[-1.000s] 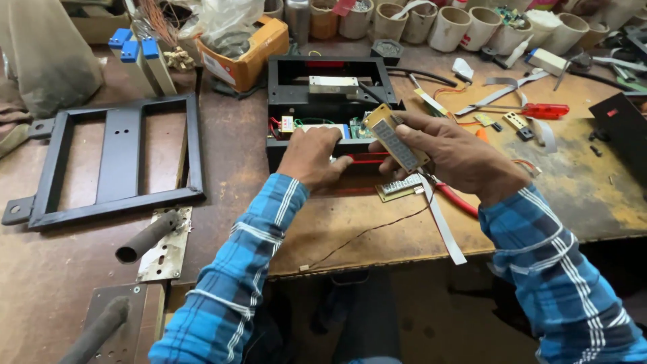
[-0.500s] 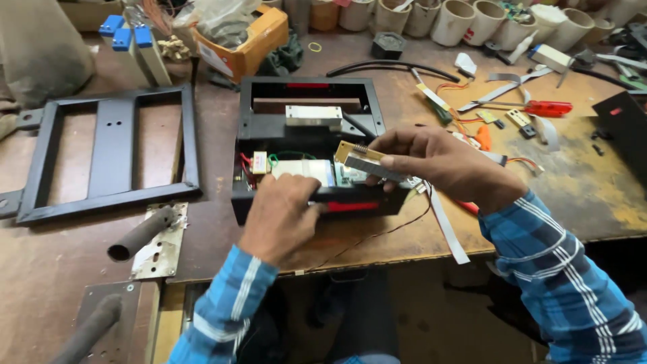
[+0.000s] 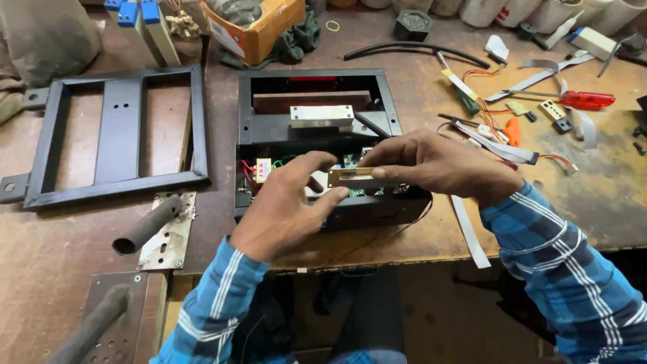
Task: Soldering components onto a PCB and assembling an electronic device.
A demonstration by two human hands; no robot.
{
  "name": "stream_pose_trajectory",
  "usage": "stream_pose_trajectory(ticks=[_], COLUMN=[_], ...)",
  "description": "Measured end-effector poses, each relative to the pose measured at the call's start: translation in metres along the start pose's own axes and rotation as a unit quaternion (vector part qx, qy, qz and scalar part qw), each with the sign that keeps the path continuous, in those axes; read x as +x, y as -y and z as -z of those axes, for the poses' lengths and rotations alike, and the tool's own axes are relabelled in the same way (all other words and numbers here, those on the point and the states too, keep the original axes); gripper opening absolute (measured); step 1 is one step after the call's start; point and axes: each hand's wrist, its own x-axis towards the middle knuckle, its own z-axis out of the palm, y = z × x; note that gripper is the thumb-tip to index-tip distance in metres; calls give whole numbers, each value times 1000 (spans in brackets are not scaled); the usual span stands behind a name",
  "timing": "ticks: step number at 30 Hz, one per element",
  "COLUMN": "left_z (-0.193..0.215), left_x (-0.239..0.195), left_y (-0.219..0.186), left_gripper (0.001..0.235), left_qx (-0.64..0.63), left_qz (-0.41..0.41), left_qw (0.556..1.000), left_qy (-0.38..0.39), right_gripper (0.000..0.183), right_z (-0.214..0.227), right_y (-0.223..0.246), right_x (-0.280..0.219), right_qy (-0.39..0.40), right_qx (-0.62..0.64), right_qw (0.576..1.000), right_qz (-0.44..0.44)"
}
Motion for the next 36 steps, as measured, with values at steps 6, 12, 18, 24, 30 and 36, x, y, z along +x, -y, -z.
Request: stream_pose_trajectory(ticks=[6,12,18,24,30,36], left_z=[-7,-7,-2,-1,-2,2], left_x=[15,25,30,33,33,23], left_y=[-2,8,3,-1,0,-19], left_gripper=[23,21,22,23,26,25], left_qx=[-21,23,23,37,2,-81], left_qz=[77,100,147,186,148,107], left_qw=[995,986,975,965,975,990], left_qy=[67,130,167,181,168,34], right_gripper=[38,38,36,36,39,38], right_z=[1,4,8,6,5,-18], right_y=[-11,0,2,15,41,0], right_x=[0,1,8,2,-11,-25], right_qy=[-3,32,87,17,-69,-159], right_qx=[-28,-196,-156,-169,-188,169], right_qw=[1000,980,984,985,979,971], right_qz=[1,23,-5,8,27,55])
